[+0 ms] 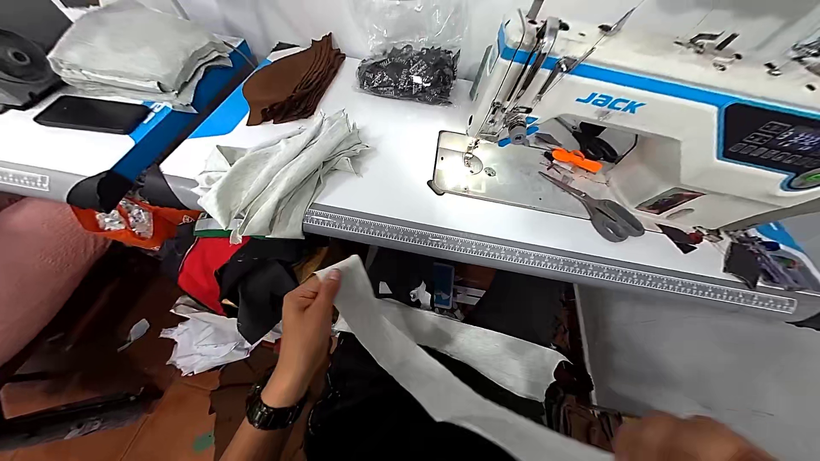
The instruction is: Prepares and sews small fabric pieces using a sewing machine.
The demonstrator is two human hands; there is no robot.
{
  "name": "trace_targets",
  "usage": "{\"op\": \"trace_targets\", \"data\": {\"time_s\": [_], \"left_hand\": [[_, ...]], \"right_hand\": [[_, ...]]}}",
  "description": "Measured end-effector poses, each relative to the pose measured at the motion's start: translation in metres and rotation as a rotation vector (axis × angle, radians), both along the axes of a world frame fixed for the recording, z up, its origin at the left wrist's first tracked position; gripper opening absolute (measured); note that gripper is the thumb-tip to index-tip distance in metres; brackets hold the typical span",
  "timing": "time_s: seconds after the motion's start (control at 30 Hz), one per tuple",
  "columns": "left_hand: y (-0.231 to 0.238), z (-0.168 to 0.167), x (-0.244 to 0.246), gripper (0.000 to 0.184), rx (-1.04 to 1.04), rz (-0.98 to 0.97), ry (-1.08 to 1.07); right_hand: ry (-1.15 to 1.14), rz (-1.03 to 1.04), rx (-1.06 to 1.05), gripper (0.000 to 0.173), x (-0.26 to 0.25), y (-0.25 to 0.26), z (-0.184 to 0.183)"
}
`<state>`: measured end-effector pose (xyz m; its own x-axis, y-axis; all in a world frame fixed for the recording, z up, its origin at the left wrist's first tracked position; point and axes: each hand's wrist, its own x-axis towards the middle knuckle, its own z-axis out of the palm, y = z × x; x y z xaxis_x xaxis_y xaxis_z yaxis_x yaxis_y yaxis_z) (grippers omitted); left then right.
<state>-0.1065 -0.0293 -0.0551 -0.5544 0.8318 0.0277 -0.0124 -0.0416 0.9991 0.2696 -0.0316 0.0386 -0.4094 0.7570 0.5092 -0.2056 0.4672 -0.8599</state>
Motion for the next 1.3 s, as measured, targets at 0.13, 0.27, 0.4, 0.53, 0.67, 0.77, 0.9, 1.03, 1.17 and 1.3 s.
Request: {"op": "trace_targets", "data": {"time_s": [0.13, 0.27, 0.4, 0.53, 0.67, 0.77, 0.9, 1.03, 1.17, 1.3], "left_hand": [[0.015, 0.038, 0.055, 0.019, 0.287, -0.175, -0.023], [0.012, 0.065, 0.091, 0.017, 0.391, -0.304, -0.082], [0.007, 0.067, 0.099, 0.021, 0.427, -0.405, -0.233], [0.005, 0.063, 0.102, 0.027, 0.433, -0.437, -0.306], [0.003, 0.063, 0.103, 0.029, 0.449, -0.438, -0.296], [0.002, 0.064, 0.102, 0.028, 0.458, -0.445, -0.286], [0.0, 0.063, 0.1, 0.028, 0.458, -0.441, -0.277], [-0.002, 0.064, 0.1, 0.031, 0.462, -0.451, -0.291], [-0.002, 0.065, 0.098, 0.034, 0.5, -0.512, -0.303], [0.002, 0.065, 0.097, 0.02, 0.455, -0.412, -0.221]], "right_hand": [[-0.043, 0.127, 0.092, 0.012, -0.095, 0.008, -0.001], [-0.045, -0.039, 0.204, 0.017, -0.149, 0.03, -0.017], [0.009, -0.185, 0.057, 0.016, -0.142, 0.044, -0.013], [0.013, -0.322, 0.055, 0.015, -0.136, 0.05, -0.015], [0.001, -0.355, 0.064, 0.014, -0.136, 0.05, -0.015], [-0.008, -0.364, 0.08, 0.013, -0.137, 0.051, -0.014], [-0.022, -0.374, 0.08, 0.013, -0.136, 0.051, -0.013], [-0.042, -0.415, 0.118, 0.014, -0.137, 0.049, -0.014], [-0.083, -0.496, 0.165, 0.02, -0.137, 0.049, -0.016], [-0.161, -0.475, 0.077, 0.034, -0.131, 0.052, -0.016]]}}
